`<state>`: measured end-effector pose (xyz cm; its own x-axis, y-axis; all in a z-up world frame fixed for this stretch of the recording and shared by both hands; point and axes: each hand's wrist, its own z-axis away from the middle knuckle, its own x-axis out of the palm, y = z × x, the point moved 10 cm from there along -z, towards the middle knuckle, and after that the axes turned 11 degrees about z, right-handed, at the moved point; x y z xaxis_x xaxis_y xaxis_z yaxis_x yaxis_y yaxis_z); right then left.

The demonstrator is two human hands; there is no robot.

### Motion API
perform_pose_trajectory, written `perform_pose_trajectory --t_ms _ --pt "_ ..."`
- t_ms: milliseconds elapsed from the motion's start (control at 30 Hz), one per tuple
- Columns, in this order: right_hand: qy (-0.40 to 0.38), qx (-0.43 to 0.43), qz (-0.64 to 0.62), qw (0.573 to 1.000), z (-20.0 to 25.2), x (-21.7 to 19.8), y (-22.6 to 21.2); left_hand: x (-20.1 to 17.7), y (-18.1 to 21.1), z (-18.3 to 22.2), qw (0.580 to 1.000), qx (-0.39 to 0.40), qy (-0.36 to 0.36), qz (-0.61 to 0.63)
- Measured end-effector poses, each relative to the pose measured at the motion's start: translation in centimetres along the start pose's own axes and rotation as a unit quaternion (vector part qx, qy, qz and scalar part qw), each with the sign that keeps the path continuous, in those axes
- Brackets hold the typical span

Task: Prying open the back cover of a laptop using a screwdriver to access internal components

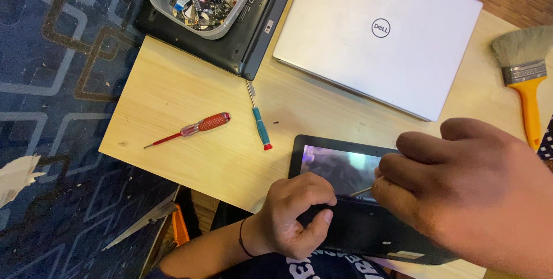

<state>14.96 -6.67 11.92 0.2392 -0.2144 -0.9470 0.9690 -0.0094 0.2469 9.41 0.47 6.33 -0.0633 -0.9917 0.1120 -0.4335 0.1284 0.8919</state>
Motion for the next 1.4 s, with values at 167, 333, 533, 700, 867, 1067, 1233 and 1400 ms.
perform_pose_trajectory --t_ms 167,333,533,700,867,1067,1233,1400 --pt "-0.01 -0.004 0.0 1.0 -0.4 -0.1 -0.7 -0.1 -0.3 0.2 1.0 0.0 0.016 -0.011" --pt "-0.01 -0.028 0.033 0.999 -1.5 -0.1 -1.6 -0.1 -0.8 0.1 0.999 -0.022 0.019 -0.028" --pt "-0.094 -0.018 -0.11 0.989 -1.6 4.9 1.3 -0.1 0.3 0.2 0.999 0.013 0.019 -0.043" --pt "-0.097 0.043 -0.224 0.969 -1.6 4.9 2.3 0.4 0.7 1.0 0.995 0.022 0.013 -0.096" --pt "-0.118 0.066 -0.262 0.956 -1.3 6.1 2.7 0.5 1.9 1.3 0.986 0.08 0.019 -0.145" --pt "-0.046 -0.004 -0.171 0.984 -0.1 4.2 0.9 0.9 2.4 1.9 0.97 0.119 0.014 -0.211" --pt "-0.063 -0.016 -0.094 0.993 1.6 3.6 -0.2 1.1 2.4 1.9 0.968 0.129 0.009 -0.214" --pt "0.011 0.006 -0.018 1.0 2.0 0.5 -1.1 1.0 2.3 1.8 0.969 0.126 0.006 -0.211"
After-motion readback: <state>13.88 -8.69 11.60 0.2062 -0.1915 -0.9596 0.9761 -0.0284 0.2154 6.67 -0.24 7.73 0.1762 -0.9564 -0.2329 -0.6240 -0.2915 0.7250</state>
